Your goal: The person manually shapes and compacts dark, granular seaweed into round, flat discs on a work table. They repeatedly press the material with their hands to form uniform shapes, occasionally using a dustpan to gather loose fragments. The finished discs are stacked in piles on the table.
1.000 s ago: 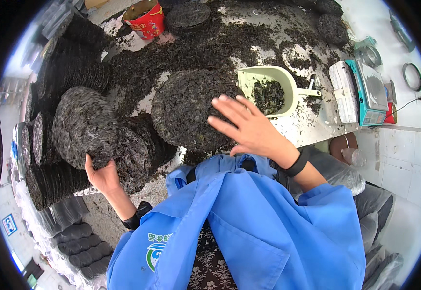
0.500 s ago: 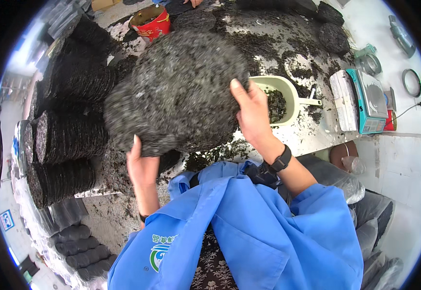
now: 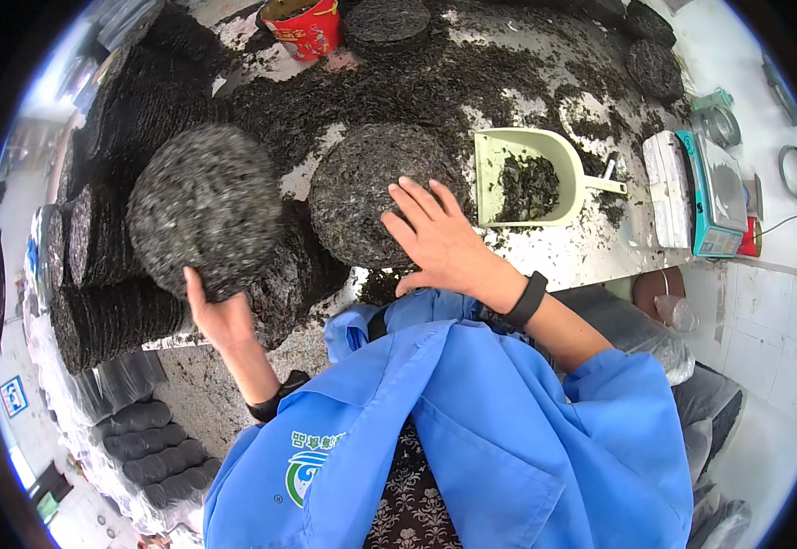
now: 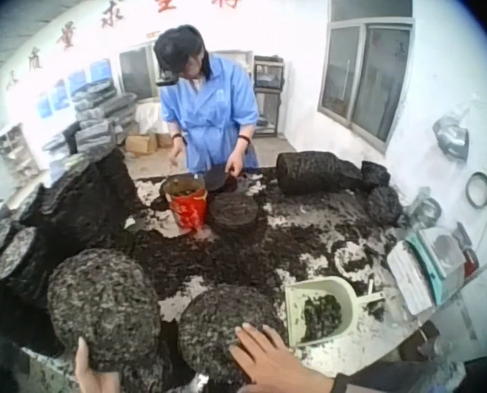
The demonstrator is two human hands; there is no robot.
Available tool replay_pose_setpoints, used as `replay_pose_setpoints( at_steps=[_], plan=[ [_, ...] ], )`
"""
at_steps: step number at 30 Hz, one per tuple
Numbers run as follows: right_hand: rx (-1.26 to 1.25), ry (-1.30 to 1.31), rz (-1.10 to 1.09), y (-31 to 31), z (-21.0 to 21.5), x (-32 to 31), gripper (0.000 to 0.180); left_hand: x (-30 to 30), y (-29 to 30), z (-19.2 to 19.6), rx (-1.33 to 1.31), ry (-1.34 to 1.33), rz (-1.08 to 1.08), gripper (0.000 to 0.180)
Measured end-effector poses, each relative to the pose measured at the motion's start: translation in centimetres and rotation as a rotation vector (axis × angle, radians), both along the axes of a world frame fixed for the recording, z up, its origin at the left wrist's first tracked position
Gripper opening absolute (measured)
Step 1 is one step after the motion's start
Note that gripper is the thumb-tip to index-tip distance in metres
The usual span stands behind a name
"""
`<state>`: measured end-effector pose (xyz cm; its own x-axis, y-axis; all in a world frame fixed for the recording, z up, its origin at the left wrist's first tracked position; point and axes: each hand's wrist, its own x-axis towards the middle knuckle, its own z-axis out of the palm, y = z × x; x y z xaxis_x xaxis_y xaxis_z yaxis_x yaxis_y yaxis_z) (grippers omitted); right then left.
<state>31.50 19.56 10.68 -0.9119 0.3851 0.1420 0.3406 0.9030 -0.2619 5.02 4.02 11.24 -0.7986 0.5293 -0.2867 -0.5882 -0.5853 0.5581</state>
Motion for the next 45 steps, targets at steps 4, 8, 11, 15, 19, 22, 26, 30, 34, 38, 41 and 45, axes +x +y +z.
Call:
replay_pose_setpoints(
  at_steps=[4, 8, 11, 15, 19, 22, 26, 30, 34, 38, 41, 45],
  plan=[
    [0.041, -0.033, 0.009, 0.1, -0.6, -0.1, 0.067, -2.0, -1.7, 0.1, 0.059, -0.001, 0.017, 0.034],
    [0.033, -0.038, 0.027, 0.5, 0.0, 0.1, 0.051, -2.3, -2.2, -0.4, 0.094, -0.04, -0.01, 0.033],
    [0.052, -0.067, 0.067, 0.9, -0.2, 0.5, 0.046, -1.9, -1.9, -0.5, 0.106, -0.062, -0.039, 0.033],
    [-0.065, 0.573, -0.253, 2.1, 2.3, 1.5, 0.035, -1.9, -1.7, -0.2, 0.108, -0.076, 0.023, 0.038],
    [-0.632, 0.991, -0.826, 4.4, 4.4, 3.3, 0.019, -2.4, -2.3, -1.1, 0.184, -0.063, -0.08, 0.042],
    [-1.172, 1.329, -0.7, 5.6, 3.9, 3.6, 0.02, -2.1, -2.1, -1.1, 0.131, -0.083, -0.036, 0.039],
    [-1.224, 1.328, -0.638, 4.8, 3.1, 3.6, 0.024, -1.6, -1.2, -0.8, 0.075, -0.122, -0.03, 0.037],
    [-1.316, 1.374, -0.598, 3.8, 3.0, 2.8, 0.024, -1.6, -1.2, -0.9, 0.132, -0.077, -0.13, 0.037],
    [-1.418, 1.391, -0.562, 3.3, 3.1, 2.3, 0.024, -1.3, -1.0, -0.9, 0.151, -0.072, -0.143, 0.037],
    [-1.502, 1.371, -0.574, 3.4, 2.8, 2.3, 0.023, 0.0, 0.1, -0.8, 0.151, -0.055, -0.214, 0.036],
    [-1.624, 1.3, -0.515, 3.3, 2.8, 2.0, 0.024, 3.1, 1.8, -0.1, 0.042, -0.053, -0.232, 0.038],
    [-1.663, 1.068, -0.5, 1.7, 2.8, 0.1, 0.026, 6.5, 3.0, -0.8, 0.111, -0.059, -0.474, 0.051]
  ],
)
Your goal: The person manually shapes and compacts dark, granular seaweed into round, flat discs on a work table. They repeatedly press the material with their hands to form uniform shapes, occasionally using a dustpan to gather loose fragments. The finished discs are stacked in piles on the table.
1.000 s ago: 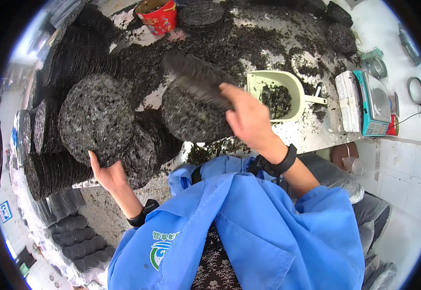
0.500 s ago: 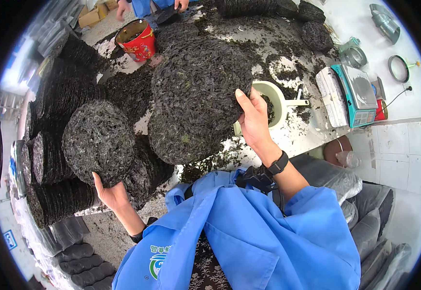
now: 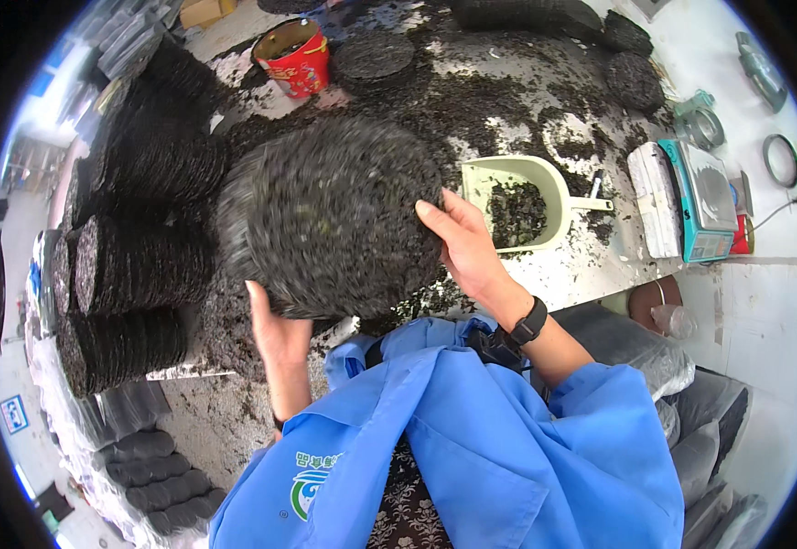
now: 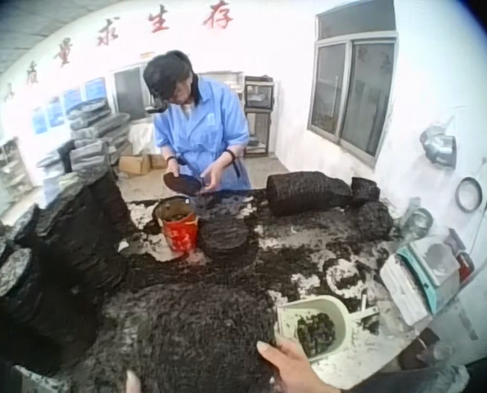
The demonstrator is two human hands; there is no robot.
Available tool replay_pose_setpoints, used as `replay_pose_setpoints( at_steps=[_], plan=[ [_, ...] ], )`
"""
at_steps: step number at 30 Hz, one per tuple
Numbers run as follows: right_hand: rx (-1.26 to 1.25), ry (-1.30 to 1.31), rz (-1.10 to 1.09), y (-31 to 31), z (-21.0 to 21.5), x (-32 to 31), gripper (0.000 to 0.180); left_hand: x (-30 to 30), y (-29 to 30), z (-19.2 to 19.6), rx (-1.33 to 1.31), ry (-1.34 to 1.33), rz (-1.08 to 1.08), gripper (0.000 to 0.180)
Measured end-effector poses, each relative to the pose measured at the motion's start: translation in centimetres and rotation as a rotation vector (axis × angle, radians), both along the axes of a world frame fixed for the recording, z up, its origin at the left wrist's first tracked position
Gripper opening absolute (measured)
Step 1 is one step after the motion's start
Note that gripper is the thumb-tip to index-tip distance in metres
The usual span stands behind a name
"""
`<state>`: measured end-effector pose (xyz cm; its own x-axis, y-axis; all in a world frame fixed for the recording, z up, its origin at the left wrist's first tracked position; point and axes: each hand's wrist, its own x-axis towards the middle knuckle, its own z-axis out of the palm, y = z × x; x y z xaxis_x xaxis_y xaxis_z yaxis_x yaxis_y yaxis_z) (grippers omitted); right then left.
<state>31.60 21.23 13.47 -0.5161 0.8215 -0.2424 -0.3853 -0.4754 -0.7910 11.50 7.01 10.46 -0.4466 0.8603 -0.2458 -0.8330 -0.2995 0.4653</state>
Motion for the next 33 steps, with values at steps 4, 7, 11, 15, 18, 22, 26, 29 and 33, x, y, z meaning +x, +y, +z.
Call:
replay_pose_setpoints(
  at_steps=[4, 7, 11, 15, 18, 22, 26, 29, 33],
  plan=[
    [0.187, -0.246, 0.052, 0.0, -1.3, 0.0, 0.027, 2.0, 1.1, 0.8, -0.145, 0.194, -0.031, 0.052],
    [0.988, -0.837, -0.247, 0.5, -0.9, -0.4, 0.027, 2.4, 1.4, 1.6, -0.185, 0.185, -0.021, 0.05],
    [1.489, -0.671, -0.162, -0.2, 2.2, -2.1, 0.018, 3.0, 1.8, 2.1, -0.189, 0.219, -0.085, 0.05],
    [1.469, -0.643, -0.071, -0.4, 1.8, -4.1, 0.019, 3.9, 2.0, 2.7, -0.169, 0.238, -0.1, 0.051],
    [1.51, -0.657, -0.051, -0.1, 1.5, -3.8, 0.019, 4.3, 2.0, 3.0, -0.187, 0.269, -0.094, 0.052],
    [1.643, -0.706, -0.024, 0.1, 2.0, -3.5, 0.014, 4.5, 2.2, 3.3, -0.186, 0.274, -0.126, 0.053],
    [1.662, -0.806, 0.1, 0.5, 2.2, -3.0, 0.011, 5.0, 2.4, 3.4, -0.213, 0.297, -0.15, 0.052],
    [1.55, -0.679, 0.122, 1.6, 1.4, -2.9, 0.011, 4.9, 2.9, 3.9, -0.229, 0.23, -0.176, 0.051],
    [1.055, -0.444, 0.207, 2.7, 0.1, -2.1, 0.01, 4.4, 3.4, 2.6, -0.258, 0.226, -0.185, 0.048]
  ],
)
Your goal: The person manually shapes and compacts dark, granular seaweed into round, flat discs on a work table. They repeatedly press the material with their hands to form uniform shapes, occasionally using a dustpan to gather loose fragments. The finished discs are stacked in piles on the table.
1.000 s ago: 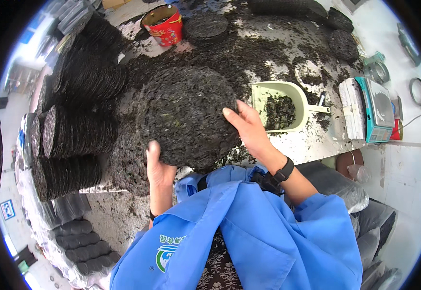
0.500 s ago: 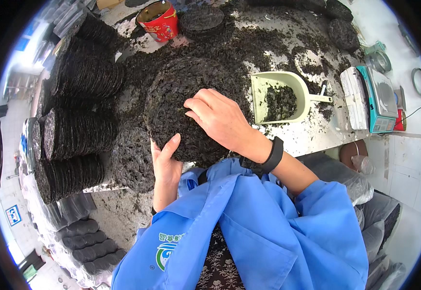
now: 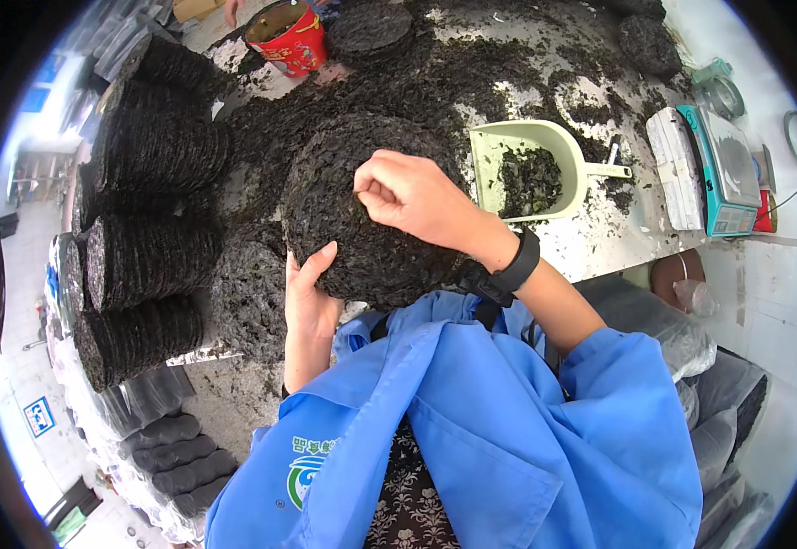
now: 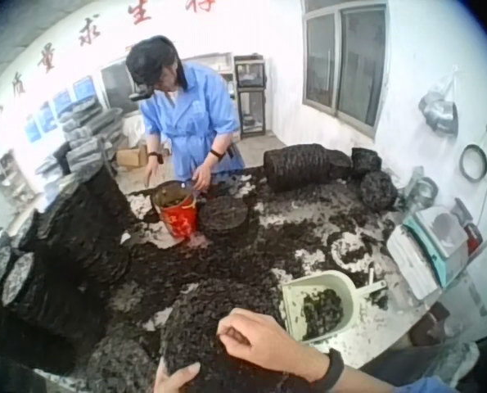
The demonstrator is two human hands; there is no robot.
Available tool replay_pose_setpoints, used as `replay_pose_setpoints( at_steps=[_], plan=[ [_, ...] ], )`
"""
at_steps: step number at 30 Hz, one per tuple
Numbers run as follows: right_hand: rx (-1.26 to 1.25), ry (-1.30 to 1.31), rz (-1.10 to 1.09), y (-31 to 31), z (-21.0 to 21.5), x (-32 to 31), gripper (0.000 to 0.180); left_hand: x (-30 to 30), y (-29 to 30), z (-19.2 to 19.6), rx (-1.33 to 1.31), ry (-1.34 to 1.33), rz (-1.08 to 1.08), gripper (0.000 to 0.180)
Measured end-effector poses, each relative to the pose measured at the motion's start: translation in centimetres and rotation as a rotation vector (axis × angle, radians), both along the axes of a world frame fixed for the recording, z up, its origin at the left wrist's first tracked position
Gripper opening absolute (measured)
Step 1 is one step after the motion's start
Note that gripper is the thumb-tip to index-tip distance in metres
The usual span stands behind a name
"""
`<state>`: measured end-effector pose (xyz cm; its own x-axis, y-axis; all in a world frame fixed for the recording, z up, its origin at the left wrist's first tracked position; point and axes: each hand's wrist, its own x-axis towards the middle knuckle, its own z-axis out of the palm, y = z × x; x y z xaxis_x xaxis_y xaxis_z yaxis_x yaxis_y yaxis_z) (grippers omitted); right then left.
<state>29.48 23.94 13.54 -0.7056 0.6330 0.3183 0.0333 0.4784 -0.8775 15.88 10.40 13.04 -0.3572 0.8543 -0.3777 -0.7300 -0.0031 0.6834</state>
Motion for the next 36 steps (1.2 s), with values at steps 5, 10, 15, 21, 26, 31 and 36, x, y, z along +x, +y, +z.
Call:
replay_pose_setpoints(
  at_steps=[5, 10, 15, 21, 26, 31, 36],
  plan=[
    [-0.621, 0.31, -0.058, 2.0, -1.3, 4.0, 0.015, -0.7, -0.1, -0.5, -0.045, -0.039, 0.046, 0.048],
    [0.145, -0.375, -0.549, 7.0, -7.0, 14.0, 0.016, -1.5, -0.6, -1.0, -0.014, -0.079, 0.101, 0.05],
    [0.476, -0.455, -0.627, 4.9, -5.6, 13.3, 0.013, -1.4, -0.7, -0.8, -0.028, -0.114, 0.101, 0.049],
    [0.398, 0.072, -0.155, -1.6, 1.4, 1.4, 0.011, -0.4, -0.2, -0.1, 0.006, 0.013, 0.03, 0.054],
    [0.63, -0.153, -0.093, -2.3, 1.0, -0.4, 0.01, 0.5, -0.7, 0.5, 0.013, 0.084, 0.066, 0.056],
    [0.428, -0.122, -0.029, -2.4, 0.8, -0.9, 0.009, 0.2, -1.0, -0.1, 0.001, 0.057, 0.078, 0.055],
    [-0.472, 0.17, -0.196, -0.4, -1.0, 2.6, 0.008, -1.3, -1.6, -0.7, -0.023, 0.029, 0.156, 0.054]
  ],
)
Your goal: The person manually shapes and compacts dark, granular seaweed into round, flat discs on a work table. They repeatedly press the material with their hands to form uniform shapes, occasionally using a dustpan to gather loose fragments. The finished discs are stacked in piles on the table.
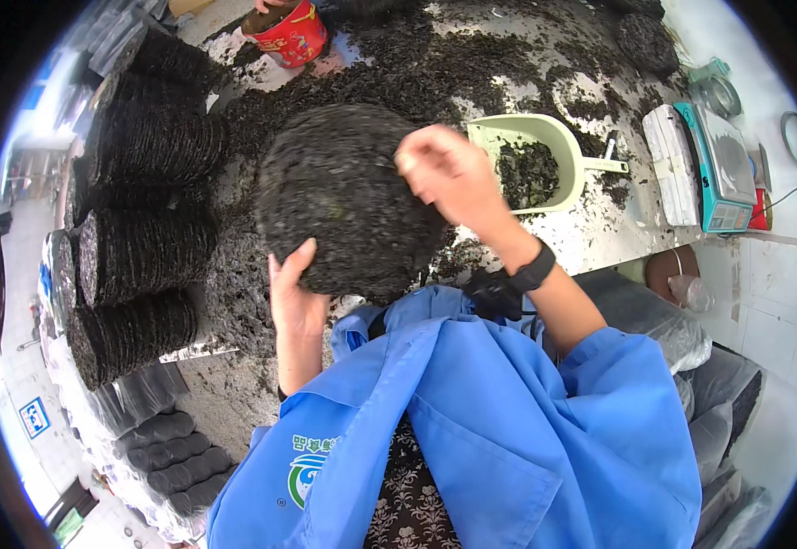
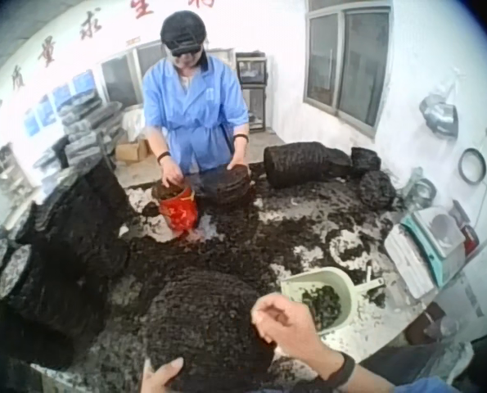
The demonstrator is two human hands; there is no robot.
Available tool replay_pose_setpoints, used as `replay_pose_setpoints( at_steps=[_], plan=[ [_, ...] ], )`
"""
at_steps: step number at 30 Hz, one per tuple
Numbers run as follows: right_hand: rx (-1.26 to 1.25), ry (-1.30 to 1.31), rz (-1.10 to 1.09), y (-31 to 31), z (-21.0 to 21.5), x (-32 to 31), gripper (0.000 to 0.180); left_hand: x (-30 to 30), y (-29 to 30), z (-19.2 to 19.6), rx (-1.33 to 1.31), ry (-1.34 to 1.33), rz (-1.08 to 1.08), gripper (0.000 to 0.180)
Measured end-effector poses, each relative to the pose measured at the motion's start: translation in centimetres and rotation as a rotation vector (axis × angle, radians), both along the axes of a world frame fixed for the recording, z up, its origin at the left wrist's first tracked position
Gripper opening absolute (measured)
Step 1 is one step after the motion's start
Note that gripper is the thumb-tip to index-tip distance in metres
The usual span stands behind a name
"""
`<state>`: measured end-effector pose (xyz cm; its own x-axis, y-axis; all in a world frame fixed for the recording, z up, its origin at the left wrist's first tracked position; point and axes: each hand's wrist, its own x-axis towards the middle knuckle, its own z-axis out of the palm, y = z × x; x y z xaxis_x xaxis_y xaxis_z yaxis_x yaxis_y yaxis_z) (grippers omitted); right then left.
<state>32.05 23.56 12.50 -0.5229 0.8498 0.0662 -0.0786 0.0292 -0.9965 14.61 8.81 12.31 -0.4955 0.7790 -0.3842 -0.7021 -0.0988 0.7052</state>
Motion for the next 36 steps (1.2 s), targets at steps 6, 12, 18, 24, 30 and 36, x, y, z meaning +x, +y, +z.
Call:
replay_pose_setpoints(
  at_steps=[6, 12, 18, 24, 30, 36],
  plan=[
    [0.959, -1.111, -0.238, 6.4, -8.2, 13.8, 0.018, -7.5, -3.9, -0.3, 0.163, -0.169, 0.282, 0.035],
    [1.072, -0.695, 0.179, -1.5, -2.2, 4.0, 0.045, -12.3, -5.8, 0.3, 0.299, -0.174, 0.49, 0.039],
    [1.079, -0.882, 0.33, -4.6, -3.0, -1.3, 0.064, -11.9, -5.6, 0.3, 0.29, -0.174, 0.489, 0.038],
    [1.031, -0.81, 0.383, -3.3, -2.4, -0.7, 0.039, -11.5, -6.1, -1.0, 0.284, -0.235, 0.504, 0.038],
    [0.698, -0.52, -0.243, -1.8, 1.0, 1.5, 0.024, -10.8, -5.0, -0.9, 0.331, -0.267, 0.461, 0.04],
    [-0.239, 0.333, -0.518, 0.5, 2.5, 1.6, 0.024, -6.8, -1.7, -1.3, 0.246, -0.218, 0.305, 0.038]
  ],
)
